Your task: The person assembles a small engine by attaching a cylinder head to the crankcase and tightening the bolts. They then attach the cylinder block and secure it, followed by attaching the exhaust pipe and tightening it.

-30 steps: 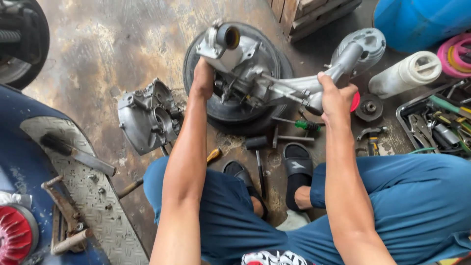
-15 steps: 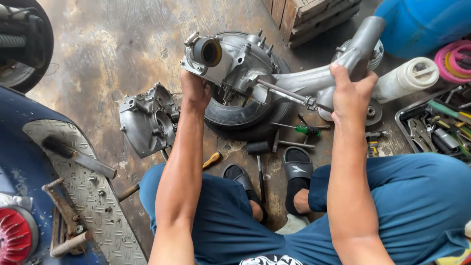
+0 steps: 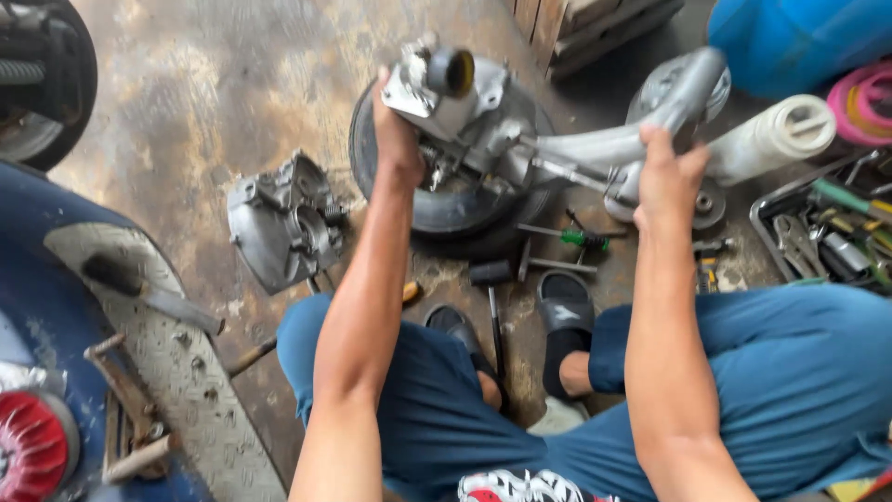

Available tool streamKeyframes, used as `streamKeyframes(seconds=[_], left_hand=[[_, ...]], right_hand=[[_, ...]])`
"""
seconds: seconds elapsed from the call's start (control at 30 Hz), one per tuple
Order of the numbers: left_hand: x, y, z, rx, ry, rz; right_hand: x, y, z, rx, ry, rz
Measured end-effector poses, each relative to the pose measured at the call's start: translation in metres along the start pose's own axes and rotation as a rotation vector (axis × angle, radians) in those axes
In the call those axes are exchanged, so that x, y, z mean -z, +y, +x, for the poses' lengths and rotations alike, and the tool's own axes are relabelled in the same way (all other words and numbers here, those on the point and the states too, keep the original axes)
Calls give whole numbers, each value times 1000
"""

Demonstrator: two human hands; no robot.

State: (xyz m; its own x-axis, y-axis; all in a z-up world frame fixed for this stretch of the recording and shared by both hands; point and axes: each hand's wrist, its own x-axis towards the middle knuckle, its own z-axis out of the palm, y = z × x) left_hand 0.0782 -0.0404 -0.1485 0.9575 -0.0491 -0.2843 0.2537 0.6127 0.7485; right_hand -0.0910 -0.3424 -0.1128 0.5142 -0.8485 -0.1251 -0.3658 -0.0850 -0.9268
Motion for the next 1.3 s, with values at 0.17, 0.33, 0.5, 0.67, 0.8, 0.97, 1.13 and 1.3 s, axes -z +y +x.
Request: streamKeyframes(seconds=[0.17,0.33,0.5,0.67,0.8,0.97,1.13,1.3], left_hand=[[-46,3,-41,20,165,132],[-45,0,-46,-72,203,234],[-75,30,-100,-332,293,426],[-46,13,-72,-330,341,557],[-48,20,-78,-339,358,543],[-55,21,-75,-369,388,520],[-54,6,-64,-369,391,523],[-54,5,-59,-433,365,558]], right_hand=[[-3,34,-5,-133,0,-6],[-3,27,-8,-165,-63,-29],[-4,2,-36,-148,-116,-4],[-2,-22,-42,-168,-229,-97],[0,-23,-46,-176,-345,-333],[17,-46,-44,-35,-342,-615],[26,-52,-52,243,-382,-913],[27,-74,-39,896,-226,-939]])
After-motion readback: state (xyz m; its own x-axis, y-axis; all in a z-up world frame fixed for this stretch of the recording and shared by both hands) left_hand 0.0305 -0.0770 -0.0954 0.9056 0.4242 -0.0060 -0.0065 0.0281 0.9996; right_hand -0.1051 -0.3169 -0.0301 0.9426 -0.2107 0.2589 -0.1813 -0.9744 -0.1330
